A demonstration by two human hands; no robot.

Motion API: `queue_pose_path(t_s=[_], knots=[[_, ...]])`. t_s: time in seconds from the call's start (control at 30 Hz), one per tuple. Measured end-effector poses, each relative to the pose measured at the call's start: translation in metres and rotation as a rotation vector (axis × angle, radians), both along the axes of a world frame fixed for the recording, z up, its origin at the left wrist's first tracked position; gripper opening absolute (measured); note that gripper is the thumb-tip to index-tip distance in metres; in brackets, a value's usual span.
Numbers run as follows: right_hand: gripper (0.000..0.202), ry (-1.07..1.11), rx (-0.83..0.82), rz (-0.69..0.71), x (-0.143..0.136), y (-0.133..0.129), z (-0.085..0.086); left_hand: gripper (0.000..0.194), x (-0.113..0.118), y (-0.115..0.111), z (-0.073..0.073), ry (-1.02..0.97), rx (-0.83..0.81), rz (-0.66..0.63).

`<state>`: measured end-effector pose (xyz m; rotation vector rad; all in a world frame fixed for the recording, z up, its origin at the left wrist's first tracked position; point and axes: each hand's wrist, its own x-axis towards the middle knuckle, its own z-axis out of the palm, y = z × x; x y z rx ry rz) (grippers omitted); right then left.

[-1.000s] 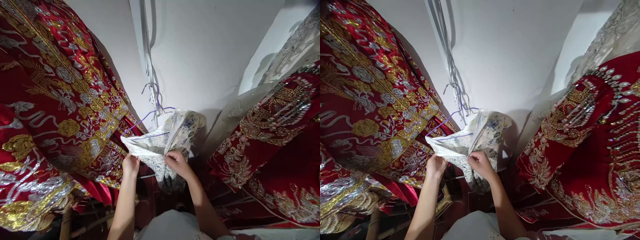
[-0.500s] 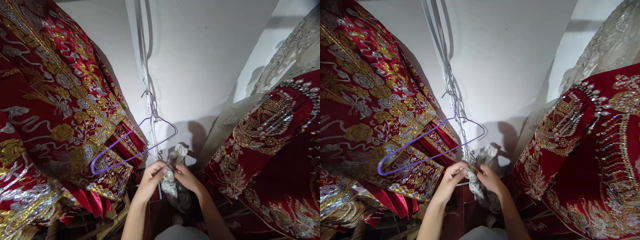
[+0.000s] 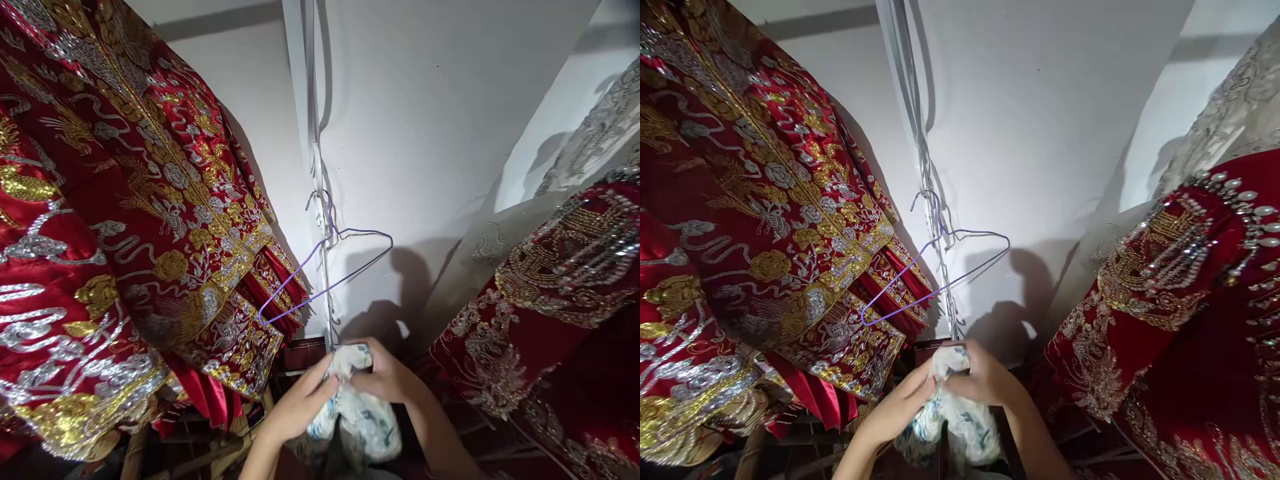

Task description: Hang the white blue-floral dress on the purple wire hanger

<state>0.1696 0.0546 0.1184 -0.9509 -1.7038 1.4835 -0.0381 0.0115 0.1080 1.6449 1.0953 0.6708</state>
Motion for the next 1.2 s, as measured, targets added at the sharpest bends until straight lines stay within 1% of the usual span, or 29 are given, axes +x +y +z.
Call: queue_pose_path(t_s=[0.03,0.07,0.1,0.13,0.2,0.23,0.27,0.3,0.4,0.47,0.5,0.53,0.6,0.67,0.73,0.83,0.9,1.0,1.07,1.1,1.13,1.17,1.2], knots=[[0.015,-0.026,0.076,-0.057,0.005,0.005,0.008,0.046,-0.007,-0.004,-0.003,0.076,-0.014,-0.042],[0.010,-0.058,0.155,-0.107,0.009,0.012,0.016,0.043,-0.014,-0.008,-0.006,0.155,-0.015,-0.058],[0.008,-0.087,0.231,-0.162,0.014,0.019,0.025,0.040,-0.022,-0.010,-0.007,0.227,-0.010,-0.044],[0.010,-0.107,0.303,-0.223,0.018,0.027,0.032,0.037,-0.030,-0.012,-0.007,0.290,0.000,-0.002],[0.026,-0.101,0.430,-0.342,0.021,0.046,0.043,0.039,-0.047,-0.012,-0.005,0.377,0.022,0.107],[0.037,-0.086,0.474,-0.373,0.020,0.057,0.045,0.041,-0.055,-0.011,-0.002,0.407,0.037,0.153],[0.043,-0.071,0.497,-0.376,0.017,0.068,0.045,0.043,-0.063,-0.010,0.001,0.432,0.061,0.191],[0.045,-0.064,0.496,-0.349,0.013,0.079,0.043,0.043,-0.070,-0.008,0.005,0.452,0.095,0.222],[0.030,-0.078,0.394,-0.248,-0.006,0.110,0.028,0.035,-0.087,-0.006,0.017,0.459,0.247,0.338],[0.027,-0.111,0.329,-0.237,-0.015,0.124,0.015,0.029,-0.095,-0.005,0.023,0.442,0.334,0.473],[0.027,-0.124,0.306,-0.249,-0.018,0.128,0.009,0.029,-0.098,-0.005,0.025,0.444,0.351,0.546],[0.027,-0.126,0.290,-0.270,-0.018,0.129,0.004,0.031,-0.100,-0.005,0.027,0.453,0.348,0.608],[0.027,-0.103,0.263,-0.308,-0.015,0.128,-0.002,0.037,-0.101,-0.003,0.033,0.474,0.307,0.687],[0.028,-0.079,0.252,-0.333,-0.008,0.123,-0.003,0.043,-0.098,0.001,0.040,0.467,0.300,0.729],[0.031,-0.085,0.252,-0.371,-0.001,0.115,0.000,0.050,-0.092,0.008,0.051,0.426,0.358,0.750],[0.036,-0.121,0.254,-0.409,0.003,0.102,0.009,0.055,-0.079,0.020,0.072,0.348,0.475,0.762],[0.038,-0.115,0.236,-0.397,0.001,0.091,0.014,0.055,-0.069,0.029,0.085,0.321,0.548,0.755],[0.038,-0.089,0.201,-0.373,-0.004,0.078,0.019,0.047,-0.054,0.045,0.100,0.332,0.646,0.660],[0.036,-0.067,0.222,-0.364,-0.004,0.072,0.020,0.041,-0.046,0.055,0.103,0.348,0.667,0.599],[0.034,-0.053,0.258,-0.379,0.000,0.070,0.020,0.039,-0.043,0.059,0.103,0.351,0.666,0.590],[0.033,-0.040,0.311,-0.415,0.005,0.070,0.020,0.037,-0.041,0.062,0.102,0.349,0.660,0.596],[0.035,-0.029,0.375,-0.482,0.013,0.071,0.020,0.036,-0.040,0.064,0.100,0.343,0.653,0.614],[0.043,-0.021,0.444,-0.569,0.023,0.073,0.021,0.035,-0.039,0.065,0.098,0.333,0.649,0.635]])
